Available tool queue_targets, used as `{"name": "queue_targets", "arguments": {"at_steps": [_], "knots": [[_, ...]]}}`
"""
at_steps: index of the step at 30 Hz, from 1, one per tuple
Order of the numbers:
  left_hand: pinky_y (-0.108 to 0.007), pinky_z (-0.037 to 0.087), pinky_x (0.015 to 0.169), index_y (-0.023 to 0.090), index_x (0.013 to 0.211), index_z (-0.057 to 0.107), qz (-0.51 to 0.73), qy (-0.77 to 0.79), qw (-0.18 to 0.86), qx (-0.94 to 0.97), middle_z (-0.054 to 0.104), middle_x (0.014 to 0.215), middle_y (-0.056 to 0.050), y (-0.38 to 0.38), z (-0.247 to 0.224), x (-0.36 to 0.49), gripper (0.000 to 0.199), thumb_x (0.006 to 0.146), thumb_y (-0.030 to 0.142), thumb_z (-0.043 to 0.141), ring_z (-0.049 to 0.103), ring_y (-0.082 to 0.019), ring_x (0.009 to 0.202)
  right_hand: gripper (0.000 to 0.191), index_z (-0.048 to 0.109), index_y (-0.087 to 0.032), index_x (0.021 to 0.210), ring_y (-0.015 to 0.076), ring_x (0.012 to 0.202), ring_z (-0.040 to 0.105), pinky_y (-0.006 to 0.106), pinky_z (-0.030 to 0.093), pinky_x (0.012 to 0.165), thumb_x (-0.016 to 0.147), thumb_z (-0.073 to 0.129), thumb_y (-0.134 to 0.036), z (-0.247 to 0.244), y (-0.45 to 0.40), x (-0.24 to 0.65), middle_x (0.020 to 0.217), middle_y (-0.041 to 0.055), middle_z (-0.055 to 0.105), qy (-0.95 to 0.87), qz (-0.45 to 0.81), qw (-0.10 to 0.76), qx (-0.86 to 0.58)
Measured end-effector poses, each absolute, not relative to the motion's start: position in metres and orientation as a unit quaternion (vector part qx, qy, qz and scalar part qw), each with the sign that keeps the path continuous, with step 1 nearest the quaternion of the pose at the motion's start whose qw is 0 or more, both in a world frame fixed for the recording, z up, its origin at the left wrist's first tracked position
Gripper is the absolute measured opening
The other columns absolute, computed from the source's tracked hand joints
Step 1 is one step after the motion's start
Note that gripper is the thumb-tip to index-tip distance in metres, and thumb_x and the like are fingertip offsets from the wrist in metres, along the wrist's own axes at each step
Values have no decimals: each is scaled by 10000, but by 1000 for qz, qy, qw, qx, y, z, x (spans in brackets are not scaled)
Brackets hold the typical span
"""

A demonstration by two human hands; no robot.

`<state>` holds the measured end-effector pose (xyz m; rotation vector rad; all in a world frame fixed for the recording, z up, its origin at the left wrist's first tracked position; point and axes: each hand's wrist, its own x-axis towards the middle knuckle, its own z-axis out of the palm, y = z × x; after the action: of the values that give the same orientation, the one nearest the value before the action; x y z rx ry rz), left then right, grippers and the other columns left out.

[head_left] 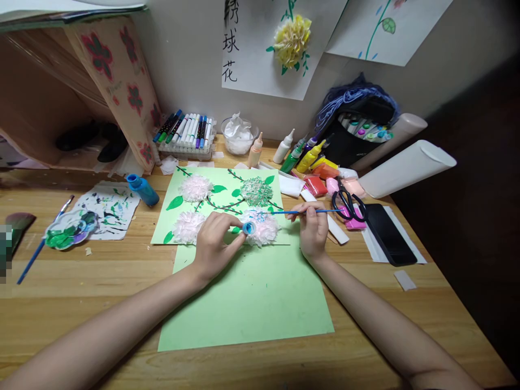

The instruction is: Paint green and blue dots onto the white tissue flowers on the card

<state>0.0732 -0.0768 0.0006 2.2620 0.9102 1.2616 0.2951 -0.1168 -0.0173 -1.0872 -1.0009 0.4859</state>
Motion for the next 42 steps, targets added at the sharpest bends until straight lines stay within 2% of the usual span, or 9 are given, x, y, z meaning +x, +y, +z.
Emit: {"name": "queue_targets", "arguments": {"at_steps": [6, 15, 24, 35, 42], "knots": [[-319, 468, 682, 214, 860, 615, 447, 334, 196, 806, 693, 817, -24, -77, 0, 73, 102, 829, 123, 649, 601, -199, 807, 255, 565, -220, 835, 107, 591, 606, 249, 496, 561, 952, 528, -443, -16, -117, 294, 754, -26, 614, -454, 206, 704, -506], [-310, 455, 681, 219, 873, 606, 451, 324, 193, 809, 685, 819, -14, -77, -1, 73, 137, 823, 104, 662, 586, -192, 803, 258, 557, -222, 837, 103, 581, 607, 248, 498, 560, 956, 524, -448, -17, -116, 295, 743, -32, 612, -458, 194, 705, -505], [-308, 450, 685, 217, 880, 604, 453, 322, 198, 808, 677, 822, -12, -77, -1, 73, 155, 816, 90, 665, 578, -192, 808, 173, 572, -237, 884, 105, 580, 632, 244, 489, 544, 983, 505, -363, -16, -120, 292, 744, -37, 646, -463, 177, 733, -466], [-301, 458, 686, 206, 877, 607, 453, 328, 200, 805, 680, 831, -18, -77, -1, 73, 155, 814, 78, 667, 578, -189, 822, 197, 605, -232, 918, 154, 673, 664, 310, 542, 625, 997, 463, -344, -22, -127, 290, 730, -8, 655, -550, 147, 651, -502], [-305, 454, 685, 206, 878, 605, 452, 327, 200, 806, 677, 827, -16, -77, -1, 73, 142, 821, 88, 659, 575, -186, 811, 194, 617, -233, 936, 145, 688, 660, 302, 527, 642, 1004, 451, -306, -22, -126, 291, 785, 0, 674, -554, 152, 648, -500]]}}
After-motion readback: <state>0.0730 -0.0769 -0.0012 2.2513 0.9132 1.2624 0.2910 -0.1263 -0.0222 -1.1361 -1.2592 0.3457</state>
